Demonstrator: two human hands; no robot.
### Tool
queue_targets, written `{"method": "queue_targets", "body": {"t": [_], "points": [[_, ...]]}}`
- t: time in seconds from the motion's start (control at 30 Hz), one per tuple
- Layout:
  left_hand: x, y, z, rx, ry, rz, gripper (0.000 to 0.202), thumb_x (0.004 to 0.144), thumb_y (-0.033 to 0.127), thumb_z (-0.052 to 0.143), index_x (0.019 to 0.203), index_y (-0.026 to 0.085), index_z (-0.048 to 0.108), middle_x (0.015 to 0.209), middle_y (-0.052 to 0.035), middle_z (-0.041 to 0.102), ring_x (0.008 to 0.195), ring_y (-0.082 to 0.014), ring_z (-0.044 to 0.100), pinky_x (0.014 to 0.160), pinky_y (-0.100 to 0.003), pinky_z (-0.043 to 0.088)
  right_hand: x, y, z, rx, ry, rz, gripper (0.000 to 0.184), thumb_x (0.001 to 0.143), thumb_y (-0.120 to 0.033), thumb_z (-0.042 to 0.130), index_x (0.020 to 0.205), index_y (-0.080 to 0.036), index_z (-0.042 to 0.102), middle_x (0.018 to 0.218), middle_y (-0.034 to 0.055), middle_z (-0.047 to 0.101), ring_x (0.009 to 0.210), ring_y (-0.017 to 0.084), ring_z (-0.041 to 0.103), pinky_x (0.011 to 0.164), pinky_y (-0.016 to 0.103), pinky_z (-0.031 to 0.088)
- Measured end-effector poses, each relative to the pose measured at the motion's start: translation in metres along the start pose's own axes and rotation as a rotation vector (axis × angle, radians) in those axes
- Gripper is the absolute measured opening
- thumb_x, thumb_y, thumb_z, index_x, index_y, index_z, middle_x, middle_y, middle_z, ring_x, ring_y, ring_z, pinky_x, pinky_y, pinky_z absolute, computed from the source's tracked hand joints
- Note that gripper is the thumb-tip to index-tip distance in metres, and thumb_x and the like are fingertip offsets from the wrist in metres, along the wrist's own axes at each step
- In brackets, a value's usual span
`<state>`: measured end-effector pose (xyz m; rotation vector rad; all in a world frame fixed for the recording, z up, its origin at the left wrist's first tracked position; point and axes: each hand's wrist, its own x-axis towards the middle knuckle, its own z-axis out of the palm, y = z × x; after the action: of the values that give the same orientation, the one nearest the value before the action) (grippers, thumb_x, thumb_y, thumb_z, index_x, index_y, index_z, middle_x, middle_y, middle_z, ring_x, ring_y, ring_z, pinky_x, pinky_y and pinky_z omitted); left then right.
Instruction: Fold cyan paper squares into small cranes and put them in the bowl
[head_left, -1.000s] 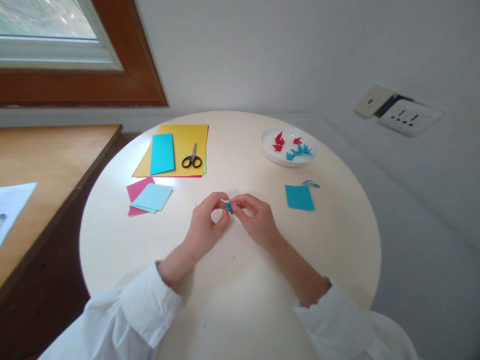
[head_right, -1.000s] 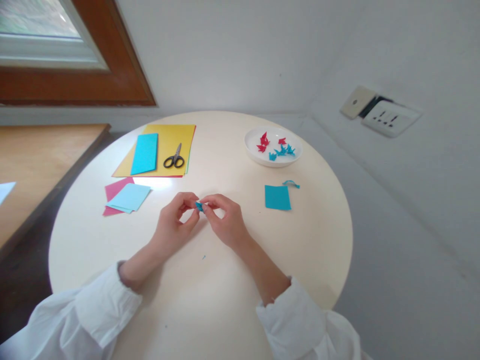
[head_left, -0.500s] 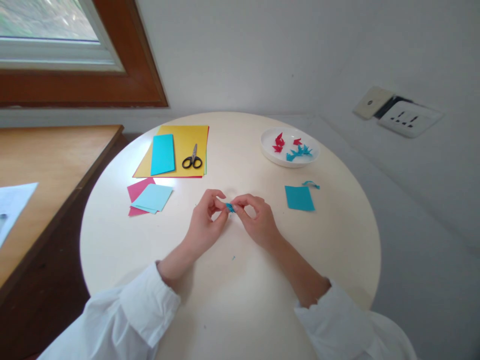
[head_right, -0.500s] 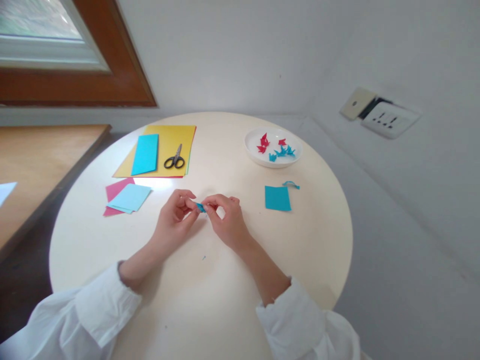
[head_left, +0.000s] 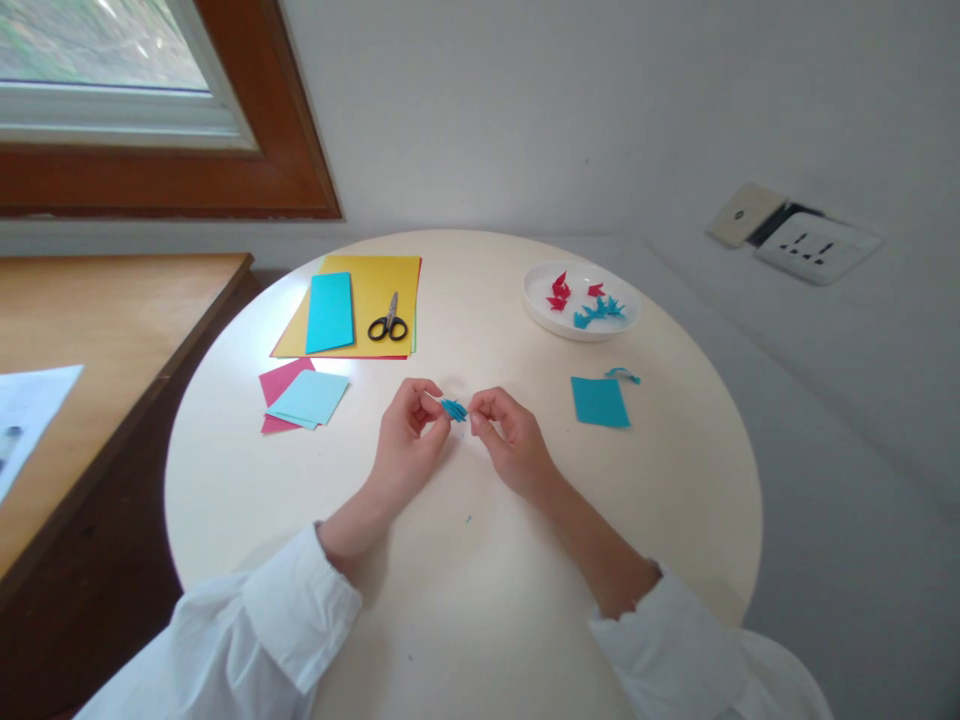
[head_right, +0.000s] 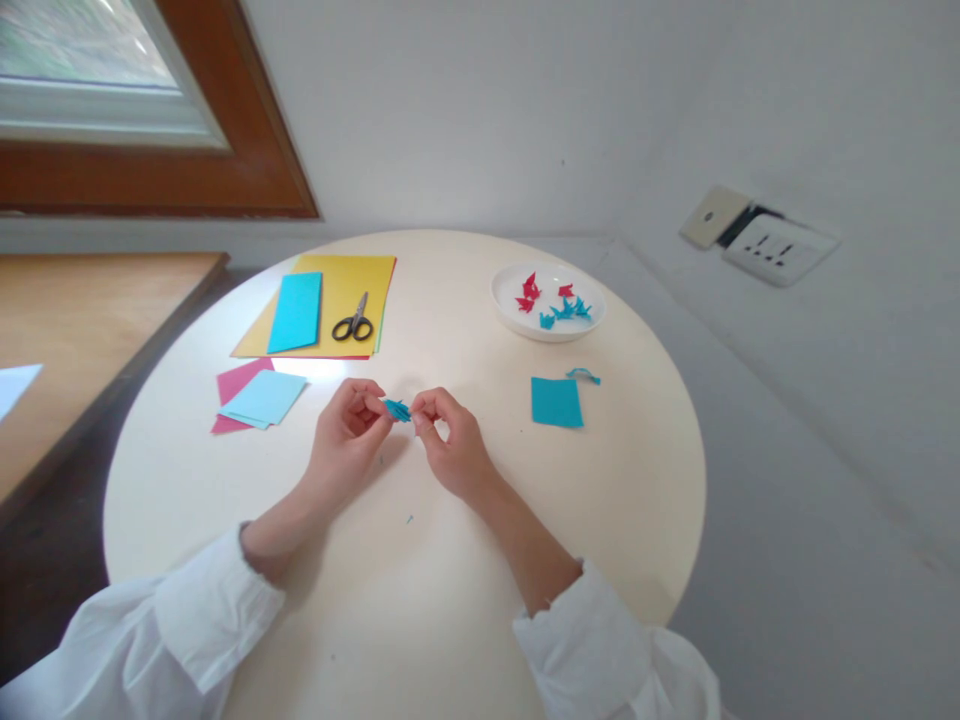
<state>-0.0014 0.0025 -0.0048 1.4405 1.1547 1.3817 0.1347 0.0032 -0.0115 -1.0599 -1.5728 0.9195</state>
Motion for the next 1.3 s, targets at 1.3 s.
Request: {"method": "queue_targets", "body": {"t": [1.3], "points": [[-0.007, 0.0, -0.003, 0.522, 0.008, 0.296, 0.01, 0.073, 0.013, 0.055, 0.074, 0.021, 0.048, 0.069, 0.002, 0.059, 0.066, -0.0129, 0.058, 0.061, -0.025, 0.045, -0.004, 0.002, 0.005, -0.059, 0.113, 0.0, 0.011, 0.073, -0.029, 0.062, 0.069, -0.019, 0.057, 0.069, 0.0017, 0.06, 0.065, 0.014, 0.057, 0.061, 0.028, 0.049]]}}
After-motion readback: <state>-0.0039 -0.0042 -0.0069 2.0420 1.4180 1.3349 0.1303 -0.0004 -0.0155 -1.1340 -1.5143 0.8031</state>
